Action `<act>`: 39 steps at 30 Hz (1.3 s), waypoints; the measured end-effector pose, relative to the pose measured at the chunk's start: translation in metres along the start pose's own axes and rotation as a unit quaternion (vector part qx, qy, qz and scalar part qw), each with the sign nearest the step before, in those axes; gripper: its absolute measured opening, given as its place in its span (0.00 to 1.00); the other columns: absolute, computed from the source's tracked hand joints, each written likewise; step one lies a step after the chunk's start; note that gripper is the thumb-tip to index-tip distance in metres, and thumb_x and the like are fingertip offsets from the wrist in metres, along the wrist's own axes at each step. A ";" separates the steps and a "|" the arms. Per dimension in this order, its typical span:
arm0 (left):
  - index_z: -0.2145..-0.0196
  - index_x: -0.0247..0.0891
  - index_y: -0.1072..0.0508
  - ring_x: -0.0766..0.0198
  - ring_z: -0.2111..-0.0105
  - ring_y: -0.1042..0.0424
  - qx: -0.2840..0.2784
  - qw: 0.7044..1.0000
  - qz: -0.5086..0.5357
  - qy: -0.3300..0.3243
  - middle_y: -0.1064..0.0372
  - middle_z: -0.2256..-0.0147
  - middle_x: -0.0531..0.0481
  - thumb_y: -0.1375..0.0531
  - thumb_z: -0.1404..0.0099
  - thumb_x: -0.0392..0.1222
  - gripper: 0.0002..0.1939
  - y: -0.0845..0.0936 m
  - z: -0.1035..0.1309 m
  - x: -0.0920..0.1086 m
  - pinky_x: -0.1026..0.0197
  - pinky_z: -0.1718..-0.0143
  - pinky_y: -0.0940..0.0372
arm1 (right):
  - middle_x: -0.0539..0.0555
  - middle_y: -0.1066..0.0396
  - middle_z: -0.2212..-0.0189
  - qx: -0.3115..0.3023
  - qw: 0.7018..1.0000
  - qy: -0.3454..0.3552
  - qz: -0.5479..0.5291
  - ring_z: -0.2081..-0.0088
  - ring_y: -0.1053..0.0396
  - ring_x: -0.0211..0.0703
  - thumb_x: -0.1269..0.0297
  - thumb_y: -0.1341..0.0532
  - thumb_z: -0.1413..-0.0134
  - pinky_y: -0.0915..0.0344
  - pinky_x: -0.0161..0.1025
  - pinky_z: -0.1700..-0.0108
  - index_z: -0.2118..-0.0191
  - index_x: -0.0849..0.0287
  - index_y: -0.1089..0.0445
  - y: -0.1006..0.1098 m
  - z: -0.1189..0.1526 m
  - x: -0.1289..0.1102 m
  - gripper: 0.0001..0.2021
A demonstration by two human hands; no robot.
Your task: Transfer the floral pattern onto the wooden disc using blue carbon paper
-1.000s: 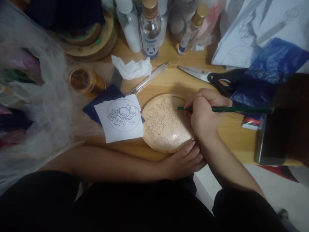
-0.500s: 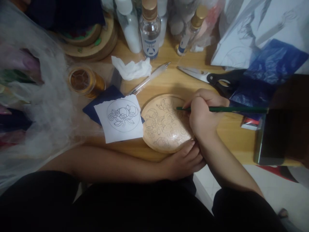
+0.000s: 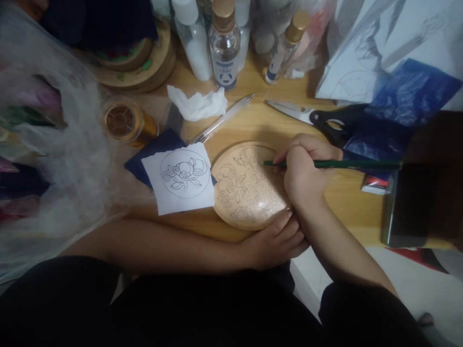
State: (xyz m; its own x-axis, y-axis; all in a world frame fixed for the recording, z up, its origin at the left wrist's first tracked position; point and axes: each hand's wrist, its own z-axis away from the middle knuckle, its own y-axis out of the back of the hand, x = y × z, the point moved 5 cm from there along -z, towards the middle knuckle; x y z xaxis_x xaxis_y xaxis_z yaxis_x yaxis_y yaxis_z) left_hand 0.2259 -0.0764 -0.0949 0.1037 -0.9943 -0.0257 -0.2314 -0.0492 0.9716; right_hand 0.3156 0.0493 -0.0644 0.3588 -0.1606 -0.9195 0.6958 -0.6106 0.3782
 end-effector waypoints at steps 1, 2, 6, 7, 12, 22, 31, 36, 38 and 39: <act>0.40 0.34 0.40 0.54 0.43 0.37 0.001 1.000 -0.003 0.001 0.38 0.43 0.40 0.57 0.29 0.37 0.22 0.000 0.000 0.000 0.48 0.39 0.44 | 0.47 0.41 0.91 -0.001 1.000 0.000 -0.001 0.86 0.43 0.33 0.72 0.51 0.68 0.49 0.32 0.84 0.89 0.58 0.36 0.000 0.000 0.000 0.11; 0.40 0.33 0.40 0.54 0.43 0.37 -0.003 1.000 -0.004 0.000 0.38 0.42 0.39 0.57 0.29 0.37 0.22 0.000 0.000 0.000 0.48 0.39 0.44 | 0.47 0.41 0.91 -0.002 1.000 0.005 -0.003 0.86 0.43 0.33 0.72 0.51 0.67 0.49 0.32 0.84 0.90 0.58 0.36 0.000 0.000 0.000 0.11; 0.40 0.32 0.40 0.54 0.44 0.37 -0.014 1.000 0.008 -0.014 0.38 0.43 0.38 0.57 0.29 0.37 0.22 -0.001 0.000 0.000 0.48 0.39 0.44 | 0.47 0.40 0.90 -0.007 1.000 0.013 -0.012 0.85 0.41 0.33 0.72 0.50 0.67 0.48 0.31 0.83 0.89 0.58 0.35 0.000 -0.001 0.001 0.11; 0.40 0.32 0.40 0.54 0.44 0.36 -0.008 1.000 0.009 -0.009 0.38 0.43 0.39 0.57 0.29 0.37 0.22 0.000 0.000 0.000 0.48 0.39 0.44 | 0.47 0.40 0.90 -0.008 1.000 0.013 -0.012 0.85 0.41 0.32 0.72 0.50 0.66 0.48 0.31 0.83 0.89 0.58 0.35 0.000 -0.001 0.001 0.11; 0.42 0.34 0.36 0.54 0.44 0.35 0.020 1.000 -0.001 0.016 0.36 0.44 0.41 0.57 0.29 0.35 0.22 0.002 0.000 -0.002 0.49 0.39 0.43 | 0.48 0.38 0.89 -0.011 1.000 0.008 0.008 0.86 0.41 0.33 0.73 0.50 0.67 0.47 0.32 0.85 0.88 0.59 0.34 0.000 0.000 0.004 0.11; 0.40 0.35 0.39 0.54 0.43 0.37 -0.008 1.000 0.002 -0.011 0.36 0.44 0.42 0.58 0.30 0.36 0.23 0.001 0.001 -0.001 0.47 0.39 0.45 | 0.48 0.41 0.91 0.011 0.999 0.034 0.005 0.85 0.41 0.33 0.74 0.50 0.67 0.48 0.30 0.84 0.90 0.59 0.35 0.000 -0.001 0.003 0.12; 0.43 0.36 0.35 0.55 0.45 0.35 0.017 1.000 0.005 0.008 0.34 0.45 0.45 0.58 0.30 0.34 0.22 0.003 -0.001 -0.003 0.48 0.40 0.43 | 0.48 0.39 0.90 -0.016 1.000 0.019 0.000 0.85 0.42 0.32 0.73 0.50 0.67 0.48 0.31 0.82 0.90 0.59 0.35 -0.001 0.000 0.001 0.11; 0.43 0.36 0.35 0.56 0.45 0.35 0.033 0.999 0.003 0.029 0.34 0.46 0.44 0.57 0.30 0.35 0.22 0.000 0.000 0.000 0.49 0.40 0.43 | 0.48 0.40 0.90 -0.012 0.999 0.003 -0.051 0.87 0.43 0.31 0.74 0.50 0.68 0.49 0.30 0.84 0.90 0.59 0.35 0.000 -0.001 0.002 0.11; 0.43 0.36 0.35 0.56 0.45 0.35 0.029 0.999 0.006 0.024 0.34 0.46 0.44 0.57 0.30 0.34 0.22 -0.001 0.000 0.001 0.48 0.40 0.43 | 0.48 0.41 0.91 -0.005 0.999 -0.007 -0.042 0.87 0.44 0.31 0.73 0.51 0.68 0.50 0.30 0.85 0.90 0.59 0.35 0.000 0.000 0.000 0.11; 0.43 0.36 0.35 0.55 0.45 0.35 0.032 0.999 0.009 0.026 0.33 0.46 0.44 0.57 0.30 0.34 0.22 0.000 0.000 0.001 0.48 0.40 0.43 | 0.48 0.41 0.91 -0.003 0.999 -0.011 -0.033 0.87 0.44 0.31 0.73 0.51 0.68 0.50 0.30 0.85 0.90 0.59 0.35 0.000 0.000 -0.001 0.11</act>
State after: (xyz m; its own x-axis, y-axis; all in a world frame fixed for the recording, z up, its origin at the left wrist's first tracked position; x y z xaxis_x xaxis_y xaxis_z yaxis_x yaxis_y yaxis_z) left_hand 0.2258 -0.0770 -0.0950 0.1479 -0.9890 0.0061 -0.2949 -0.0382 0.9548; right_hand 0.3152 0.0494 -0.0636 0.2985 -0.1374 -0.9445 0.7211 -0.6158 0.3175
